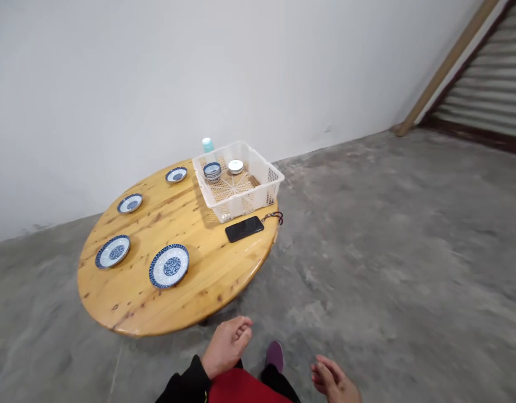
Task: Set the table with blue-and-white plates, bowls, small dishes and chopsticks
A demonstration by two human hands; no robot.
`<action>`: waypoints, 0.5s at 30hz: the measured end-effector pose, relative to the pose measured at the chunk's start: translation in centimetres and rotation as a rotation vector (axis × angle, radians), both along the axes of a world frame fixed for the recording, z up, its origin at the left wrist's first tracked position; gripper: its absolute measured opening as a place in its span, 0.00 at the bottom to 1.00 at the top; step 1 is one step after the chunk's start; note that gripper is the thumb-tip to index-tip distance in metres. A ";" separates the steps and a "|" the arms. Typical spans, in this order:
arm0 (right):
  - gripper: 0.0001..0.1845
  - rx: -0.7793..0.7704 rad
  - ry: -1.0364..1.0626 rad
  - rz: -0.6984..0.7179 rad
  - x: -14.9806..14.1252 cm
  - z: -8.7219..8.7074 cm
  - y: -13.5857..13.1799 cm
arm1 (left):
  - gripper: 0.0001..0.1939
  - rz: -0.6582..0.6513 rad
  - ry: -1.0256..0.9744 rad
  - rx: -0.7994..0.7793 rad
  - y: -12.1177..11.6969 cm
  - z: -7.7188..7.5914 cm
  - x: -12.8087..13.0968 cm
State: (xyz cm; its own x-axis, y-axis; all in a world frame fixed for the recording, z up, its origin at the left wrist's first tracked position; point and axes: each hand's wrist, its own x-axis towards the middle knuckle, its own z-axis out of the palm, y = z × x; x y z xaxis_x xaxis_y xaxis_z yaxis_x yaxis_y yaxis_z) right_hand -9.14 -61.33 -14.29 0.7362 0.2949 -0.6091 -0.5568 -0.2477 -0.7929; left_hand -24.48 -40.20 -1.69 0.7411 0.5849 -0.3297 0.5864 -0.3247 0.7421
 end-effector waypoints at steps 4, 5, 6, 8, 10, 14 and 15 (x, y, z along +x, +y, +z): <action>0.27 0.024 -0.068 0.047 2.9 0.5 2.9 | 0.16 0.097 0.001 -0.020 0.2 -0.3 0.2; 0.27 0.033 -0.070 0.066 3.7 0.6 3.8 | 0.16 0.120 -0.006 -0.018 0.5 -0.4 0.2; 0.27 0.041 -0.066 0.088 4.6 0.7 4.7 | 0.17 0.140 -0.014 -0.014 0.8 -0.4 0.2; 0.28 0.053 -0.054 0.130 6.4 1.2 6.6 | 0.17 0.180 -0.032 -0.003 1.8 -0.5 0.2; 0.28 0.063 -0.055 0.158 8.4 2.2 8.6 | 0.17 0.223 -0.052 0.004 3.0 -0.5 0.3; 0.30 0.067 -0.145 0.182 12.2 5.8 12.6 | 0.18 0.309 -0.093 0.004 5.7 -0.6 0.9; 0.30 0.069 -0.185 0.187 13.1 6.9 13.6 | 0.18 0.325 -0.099 0.007 6.4 -0.6 1.0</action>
